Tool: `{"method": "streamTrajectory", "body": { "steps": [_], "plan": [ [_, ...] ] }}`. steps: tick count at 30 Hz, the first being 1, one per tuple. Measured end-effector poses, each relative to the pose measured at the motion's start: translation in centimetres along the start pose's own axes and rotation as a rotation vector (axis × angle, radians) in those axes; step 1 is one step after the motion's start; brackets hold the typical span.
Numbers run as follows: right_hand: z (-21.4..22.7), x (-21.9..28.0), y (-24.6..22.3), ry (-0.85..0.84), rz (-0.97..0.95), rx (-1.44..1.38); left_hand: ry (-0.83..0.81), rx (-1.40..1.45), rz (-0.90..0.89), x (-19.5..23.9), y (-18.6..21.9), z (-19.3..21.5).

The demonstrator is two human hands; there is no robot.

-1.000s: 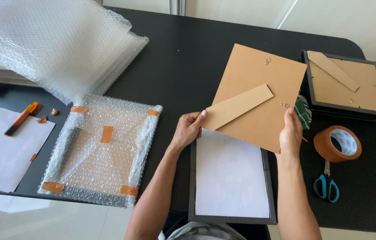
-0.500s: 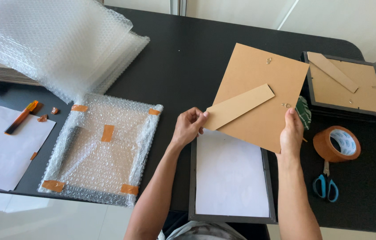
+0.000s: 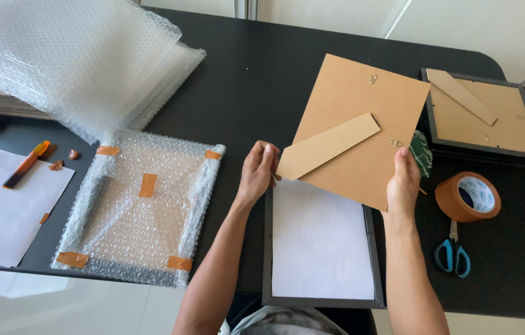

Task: The person cleans the back and front of a picture frame using a green cloth. They wipe the cardboard backing, flip the frame to clean the glass surface, and then wipe the backing again. The person also handles a small cardboard piece and places it on the frame backing.

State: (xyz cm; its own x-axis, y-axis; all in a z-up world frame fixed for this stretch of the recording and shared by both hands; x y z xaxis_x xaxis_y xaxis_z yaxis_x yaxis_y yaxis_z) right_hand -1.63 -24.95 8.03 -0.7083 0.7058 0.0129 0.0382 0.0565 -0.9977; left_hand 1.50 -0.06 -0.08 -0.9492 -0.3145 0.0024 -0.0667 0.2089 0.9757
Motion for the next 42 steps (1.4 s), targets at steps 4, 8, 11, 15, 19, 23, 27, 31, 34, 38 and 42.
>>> {"method": "streamTrajectory", "body": {
  "steps": [4,8,11,15,19,23,27,31,34,38,42],
  "plan": [
    [0.1,0.1,1.9,0.004,-0.005,0.007,-0.049,0.039,0.109,-1.1,-2.0,0.6],
    [-0.1,1.0,1.2,-0.074,0.089,0.111,-0.064,-0.042,-0.037,-3.9,-6.4,1.2],
    [1.2,-2.4,5.2,-0.151,0.188,0.179,-0.002,0.000,0.030,-2.6,-3.8,1.0],
    [4.1,-7.2,13.6,-0.229,0.236,0.268,-0.010,0.117,0.050,-2.2,-3.5,1.0],
    [3.4,-1.9,6.0,-0.213,0.179,0.241,-0.089,0.050,0.049,-0.1,-0.1,0.8],
    [6.2,-1.0,3.2,-0.201,0.096,0.264,-0.246,-0.050,0.082,0.8,-0.6,-1.4],
    [10.5,-1.0,0.4,-0.123,-0.008,0.191,-0.372,-0.201,0.091,4.0,3.2,-6.2],
    [17.7,-3.3,0.9,-0.008,-0.004,0.195,-0.510,-0.261,0.030,6.2,2.7,-12.1],
    [23.3,-4.3,0.5,0.074,-0.007,0.108,-0.605,-0.307,-0.059,8.0,2.3,-16.9],
    [31.9,-4.7,1.8,0.259,0.028,0.145,-0.714,-0.384,-0.340,11.9,2.4,-22.6],
    [37.9,-4.3,2.6,0.465,0.018,0.187,-0.781,-0.628,-0.660,16.0,-0.5,-26.6]
  ]
}}
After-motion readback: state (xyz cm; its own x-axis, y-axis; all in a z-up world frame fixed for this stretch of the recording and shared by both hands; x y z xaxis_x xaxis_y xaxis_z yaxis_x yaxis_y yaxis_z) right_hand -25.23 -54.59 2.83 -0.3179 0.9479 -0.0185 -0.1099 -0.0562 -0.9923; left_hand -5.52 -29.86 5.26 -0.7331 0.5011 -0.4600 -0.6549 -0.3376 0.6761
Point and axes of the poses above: each hand's wrist, its own x-axis away from the middle knuckle, its own z-axis out of the back of the hand, y = z × x, the point moved 1 cm from there along -x, towards the middle knuckle, and after that the axes turned 15 degrees about y, right-handed, at the moved point
